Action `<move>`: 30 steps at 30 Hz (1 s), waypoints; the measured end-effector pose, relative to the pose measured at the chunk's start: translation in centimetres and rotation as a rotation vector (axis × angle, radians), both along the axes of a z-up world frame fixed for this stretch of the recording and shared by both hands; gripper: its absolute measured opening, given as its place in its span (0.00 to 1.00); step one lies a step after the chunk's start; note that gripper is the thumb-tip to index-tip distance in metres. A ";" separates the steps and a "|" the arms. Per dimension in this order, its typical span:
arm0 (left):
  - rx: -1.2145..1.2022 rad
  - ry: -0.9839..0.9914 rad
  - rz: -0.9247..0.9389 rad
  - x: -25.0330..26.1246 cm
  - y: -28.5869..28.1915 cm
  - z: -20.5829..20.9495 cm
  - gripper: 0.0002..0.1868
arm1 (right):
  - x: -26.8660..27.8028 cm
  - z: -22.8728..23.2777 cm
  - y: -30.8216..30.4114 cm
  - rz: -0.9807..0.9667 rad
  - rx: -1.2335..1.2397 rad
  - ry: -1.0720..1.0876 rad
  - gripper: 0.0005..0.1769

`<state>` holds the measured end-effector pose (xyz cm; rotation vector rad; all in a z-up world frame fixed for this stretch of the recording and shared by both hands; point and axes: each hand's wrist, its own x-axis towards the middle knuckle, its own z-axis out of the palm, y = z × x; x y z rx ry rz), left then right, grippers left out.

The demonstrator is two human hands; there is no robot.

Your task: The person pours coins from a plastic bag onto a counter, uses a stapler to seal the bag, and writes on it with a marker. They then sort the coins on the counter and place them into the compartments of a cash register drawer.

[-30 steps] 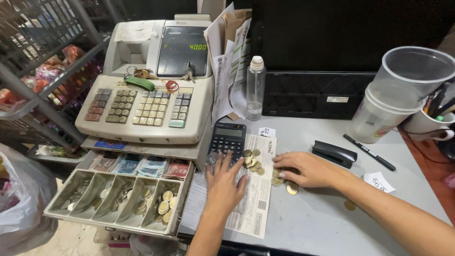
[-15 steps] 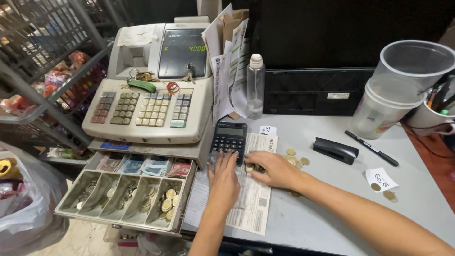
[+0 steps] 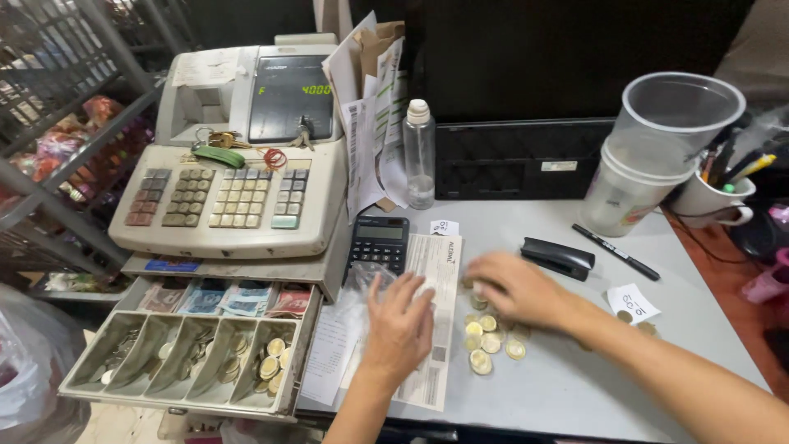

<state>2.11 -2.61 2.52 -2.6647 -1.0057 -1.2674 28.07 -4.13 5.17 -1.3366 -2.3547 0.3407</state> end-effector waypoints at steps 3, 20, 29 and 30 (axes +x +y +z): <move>-0.026 0.123 -0.124 0.3 -0.6 0.1 0.16 | 1.8 -2.9 3.7 -0.171 0.055 -0.188 0.19; -0.193 0.077 0.156 -0.5 1.0 -1.4 0.20 | -0.6 -1.3 7.2 0.052 -0.020 -0.378 0.44; -0.289 0.125 0.033 -0.8 0.7 -1.4 0.23 | 0.4 -0.6 -1.6 0.183 -0.204 -0.172 0.29; -0.237 0.122 0.018 -0.7 0.8 -1.7 0.24 | 0.7 -0.5 -2.5 0.217 -0.187 -0.145 0.29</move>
